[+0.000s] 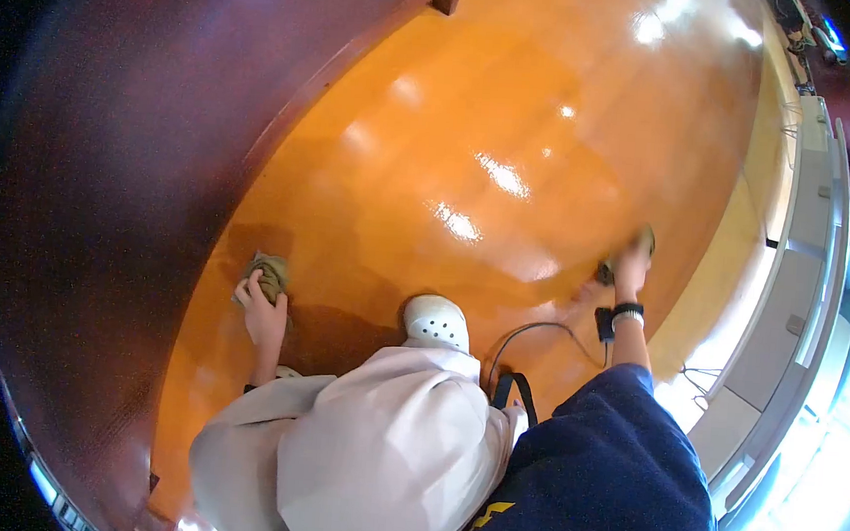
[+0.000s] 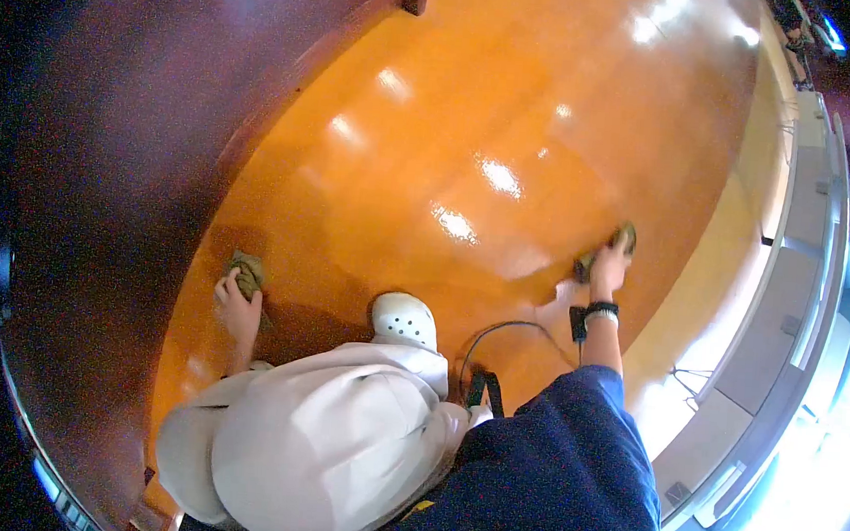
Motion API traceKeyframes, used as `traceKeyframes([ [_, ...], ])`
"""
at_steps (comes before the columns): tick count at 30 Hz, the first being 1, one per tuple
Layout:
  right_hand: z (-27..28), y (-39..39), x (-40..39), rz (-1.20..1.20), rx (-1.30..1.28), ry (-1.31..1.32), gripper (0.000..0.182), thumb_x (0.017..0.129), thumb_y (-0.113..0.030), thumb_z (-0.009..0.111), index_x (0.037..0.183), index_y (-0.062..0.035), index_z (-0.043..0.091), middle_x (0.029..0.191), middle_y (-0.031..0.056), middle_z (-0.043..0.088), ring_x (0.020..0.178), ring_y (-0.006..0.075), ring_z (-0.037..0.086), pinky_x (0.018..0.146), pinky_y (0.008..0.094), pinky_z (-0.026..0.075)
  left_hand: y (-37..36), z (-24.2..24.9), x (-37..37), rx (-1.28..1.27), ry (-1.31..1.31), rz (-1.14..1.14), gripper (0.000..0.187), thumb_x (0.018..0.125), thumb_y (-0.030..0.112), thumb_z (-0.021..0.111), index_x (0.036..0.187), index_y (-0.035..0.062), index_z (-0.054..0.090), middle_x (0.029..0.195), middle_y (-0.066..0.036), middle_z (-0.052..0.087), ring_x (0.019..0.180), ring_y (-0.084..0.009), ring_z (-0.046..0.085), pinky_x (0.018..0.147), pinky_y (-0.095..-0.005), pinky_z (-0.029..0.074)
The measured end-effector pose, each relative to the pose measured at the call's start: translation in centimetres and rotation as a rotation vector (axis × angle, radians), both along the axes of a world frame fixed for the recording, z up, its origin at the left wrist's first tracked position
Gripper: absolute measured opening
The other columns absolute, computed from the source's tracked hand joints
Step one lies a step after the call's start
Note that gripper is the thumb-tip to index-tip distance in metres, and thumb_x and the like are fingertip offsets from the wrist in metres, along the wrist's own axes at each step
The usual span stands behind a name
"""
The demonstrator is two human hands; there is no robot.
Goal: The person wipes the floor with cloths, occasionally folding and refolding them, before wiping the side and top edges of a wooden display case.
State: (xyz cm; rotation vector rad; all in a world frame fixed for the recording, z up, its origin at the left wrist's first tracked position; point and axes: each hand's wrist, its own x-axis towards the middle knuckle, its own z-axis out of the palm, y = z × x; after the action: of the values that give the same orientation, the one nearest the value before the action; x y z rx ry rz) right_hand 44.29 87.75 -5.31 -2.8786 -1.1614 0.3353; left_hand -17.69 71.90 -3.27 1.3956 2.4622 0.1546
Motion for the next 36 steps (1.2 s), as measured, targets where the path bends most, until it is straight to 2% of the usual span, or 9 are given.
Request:
traceKeyframes([
  [5,-3.3,-18.0,8.4,-0.091,0.096,-0.012,0.065,0.082,-0.015,0.048,0.140,-0.0127,0.019,0.121,0.0321,0.044,0.101,0.0478,0.050,0.089,0.0482,0.042,0.0,-0.1,0.3,0.027,-0.084,0.036,0.053,0.078,0.014,0.059,0.125,0.0111,0.035,0.124,-0.015,0.030,0.097,-0.0380,0.051,0.072,-0.0449,0.048],
  [6,-2.1,-20.0,7.3,-0.294,0.033,0.031,0.067,0.081,-0.015,0.050,0.139,-0.0105,0.019,0.123,0.0297,0.045,0.107,0.0453,0.049,0.091,0.0469,0.040,0.1,0.1,0.4,0.012,-0.096,0.062,0.053,0.078,0.013,0.059,0.126,0.0109,0.035,0.124,-0.015,0.030,0.098,-0.0380,0.051,0.072,-0.0455,0.047],
  [7,-5.4,-24.7,10.2,-0.179,0.051,-0.076,0.067,0.081,-0.017,0.049,0.140,-0.0107,0.018,0.123,0.0292,0.046,0.110,0.0437,0.048,0.093,0.0464,0.039,0.2,0.1,0.4,0.016,-0.095,0.057,0.053,0.078,0.013,0.059,0.126,0.0109,0.035,0.124,-0.015,0.030,0.098,-0.0380,0.051,0.072,-0.0455,0.047],
  [8,-0.5,-23.4,5.2,-0.462,-0.092,0.050,0.063,0.082,-0.018,0.048,0.138,-0.0105,0.021,0.122,0.0295,0.047,0.110,0.0436,0.048,0.093,0.0468,0.039,0.2,0.1,0.3,0.003,-0.119,0.072,0.053,0.078,0.013,0.059,0.125,0.0108,0.035,0.124,-0.016,0.030,0.098,-0.0386,0.050,0.073,-0.0460,0.047],
  [12,-4.2,-27.5,5.0,-0.584,0.016,0.011,0.058,0.083,-0.022,0.048,0.135,-0.0104,0.026,0.119,0.0299,0.049,0.106,0.0424,0.052,0.088,0.0480,0.043,0.6,-0.5,-0.2,0.034,-0.158,0.067,0.052,0.077,0.015,0.058,0.124,0.0106,0.035,0.122,-0.018,0.031,0.099,-0.0402,0.049,0.074,-0.0466,0.047],
  [21,0.8,-9.5,-18.3,0.008,0.035,-0.097,0.060,0.079,-0.016,0.053,0.134,-0.0208,0.032,0.104,0.0209,0.051,0.091,0.0380,0.056,0.074,0.0462,0.049,0.3,-0.8,0.2,0.130,-0.202,0.066,0.052,0.075,0.015,0.058,0.122,0.0086,0.036,0.120,-0.019,0.033,0.099,-0.0417,0.048,0.075,-0.0474,0.046],
  [26,0.2,-1.5,-24.8,0.419,0.192,-0.088,0.062,0.080,-0.019,0.053,0.136,-0.0126,0.028,0.108,0.0243,0.049,0.081,0.0376,0.060,0.064,0.0433,0.053,0.6,-0.3,-0.4,0.150,-0.220,0.036,0.055,0.073,0.015,0.060,0.122,0.0083,0.036,0.122,-0.019,0.033,0.101,-0.0415,0.047,0.077,-0.0470,0.046],
  [33,-1.0,8.9,-29.6,0.479,0.077,-0.151,0.061,0.083,-0.026,0.054,0.135,-0.0082,0.029,0.105,0.0232,0.051,0.073,0.0330,0.063,0.061,0.0421,0.053,4.0,2.6,-3.2,-0.058,-0.239,-0.221,0.053,0.073,0.016,0.066,0.117,0.0103,0.037,0.119,-0.017,0.035,0.085,-0.0384,0.057,0.074,-0.0461,0.049],
  [36,-1.0,10.9,-32.8,0.576,0.083,-0.125,0.061,0.082,-0.026,0.054,0.136,-0.0137,0.028,0.105,0.0225,0.050,0.077,0.0333,0.063,0.063,0.0419,0.054,5.6,2.9,-3.6,-0.075,-0.207,-0.122,0.052,0.073,0.017,0.067,0.116,0.0129,0.038,0.118,-0.016,0.036,0.086,-0.0365,0.058,0.073,-0.0442,0.050],
])
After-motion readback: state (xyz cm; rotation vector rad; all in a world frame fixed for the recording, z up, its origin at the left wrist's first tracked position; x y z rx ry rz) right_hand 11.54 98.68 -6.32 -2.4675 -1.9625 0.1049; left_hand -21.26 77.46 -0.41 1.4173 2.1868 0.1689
